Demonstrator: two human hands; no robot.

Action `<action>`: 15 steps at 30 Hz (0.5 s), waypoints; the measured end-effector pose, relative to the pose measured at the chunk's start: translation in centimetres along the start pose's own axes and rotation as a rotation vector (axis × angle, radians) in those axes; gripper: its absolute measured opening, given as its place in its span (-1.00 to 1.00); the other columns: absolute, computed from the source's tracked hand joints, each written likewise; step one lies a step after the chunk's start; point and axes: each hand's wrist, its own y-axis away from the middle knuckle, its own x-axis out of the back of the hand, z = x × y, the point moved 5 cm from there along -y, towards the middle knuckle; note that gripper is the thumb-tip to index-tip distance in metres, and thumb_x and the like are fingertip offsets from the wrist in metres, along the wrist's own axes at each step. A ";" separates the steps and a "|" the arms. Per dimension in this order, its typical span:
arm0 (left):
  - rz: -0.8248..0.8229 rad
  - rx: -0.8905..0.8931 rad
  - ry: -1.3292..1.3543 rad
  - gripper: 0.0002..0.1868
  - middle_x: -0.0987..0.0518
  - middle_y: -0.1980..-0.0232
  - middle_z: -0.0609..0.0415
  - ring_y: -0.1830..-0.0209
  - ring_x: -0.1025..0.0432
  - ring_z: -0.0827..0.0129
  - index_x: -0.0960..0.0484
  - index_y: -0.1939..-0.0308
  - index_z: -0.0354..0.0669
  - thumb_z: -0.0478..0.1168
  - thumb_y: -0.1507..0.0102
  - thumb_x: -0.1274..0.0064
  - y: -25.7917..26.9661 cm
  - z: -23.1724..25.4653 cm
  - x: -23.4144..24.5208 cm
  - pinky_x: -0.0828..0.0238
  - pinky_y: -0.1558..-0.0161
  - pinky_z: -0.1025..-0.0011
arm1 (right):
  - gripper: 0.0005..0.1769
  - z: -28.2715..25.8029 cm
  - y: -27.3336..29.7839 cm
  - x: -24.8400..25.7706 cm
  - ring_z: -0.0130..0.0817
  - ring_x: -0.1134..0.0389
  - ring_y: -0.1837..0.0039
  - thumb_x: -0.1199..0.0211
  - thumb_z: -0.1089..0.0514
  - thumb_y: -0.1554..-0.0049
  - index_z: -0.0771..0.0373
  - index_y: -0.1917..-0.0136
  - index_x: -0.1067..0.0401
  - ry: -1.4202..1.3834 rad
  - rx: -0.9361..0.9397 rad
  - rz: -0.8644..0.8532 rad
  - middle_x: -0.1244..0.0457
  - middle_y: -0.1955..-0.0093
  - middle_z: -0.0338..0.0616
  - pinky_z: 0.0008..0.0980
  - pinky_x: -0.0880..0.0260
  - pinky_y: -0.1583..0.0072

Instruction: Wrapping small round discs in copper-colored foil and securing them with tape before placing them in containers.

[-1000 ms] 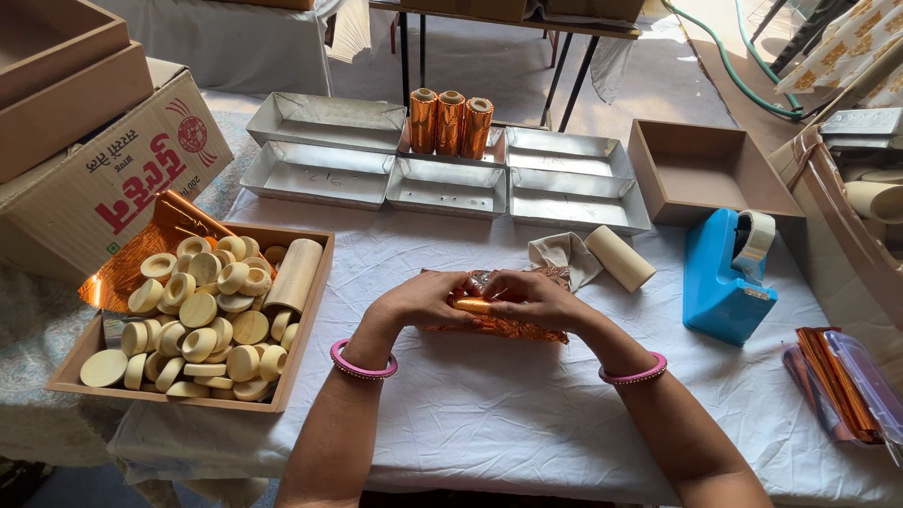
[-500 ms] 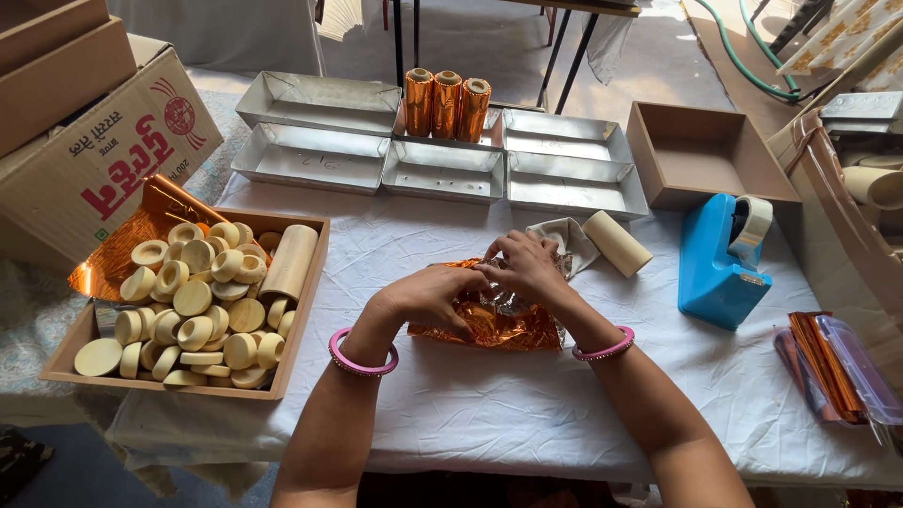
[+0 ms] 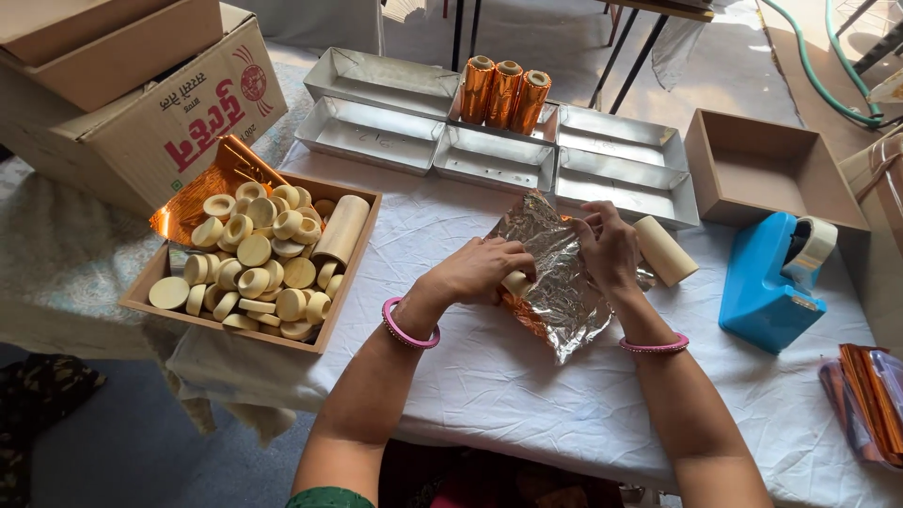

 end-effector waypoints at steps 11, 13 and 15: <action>-0.186 0.020 0.393 -0.60 -0.72 0.05 0.15 0.02 -0.61 0.22 -0.68 0.10 0.05 0.09 -0.11 -0.39 0.8 -1.1 0.2 -0.52 0.00 0.27 | -0.79 -0.1 1.9 -2.0 -0.23 -0.48 0.04 -0.36 0.11 -0.14 0.18 -0.05 -0.56 -0.015 0.296 -0.293 -0.41 0.01 -0.13 -0.22 -0.48 -0.03; -0.203 -0.007 0.447 -0.58 -0.75 0.05 0.12 0.02 -0.63 0.23 -0.70 0.09 0.02 0.08 -0.08 -0.38 0.9 -1.5 -0.2 -0.53 0.01 0.28 | -0.75 -0.2 2.3 -2.7 -0.18 -0.46 0.02 -0.39 0.10 -0.12 0.20 -0.06 -0.56 0.035 0.320 -0.331 -0.40 0.01 -0.10 -0.17 -0.46 -0.04; -0.229 -0.019 0.419 -0.43 -0.71 -0.09 0.11 -0.08 -0.59 0.27 -0.72 -0.03 0.02 0.07 0.02 -0.43 0.4 -2.1 -1.1 -0.53 -0.09 0.31 | -0.70 0.3 2.6 -2.6 -0.15 -0.44 -0.07 -0.40 0.07 -0.09 0.23 -0.07 -0.54 -0.038 0.253 -0.346 -0.34 -0.09 -0.03 -0.21 -0.48 -0.07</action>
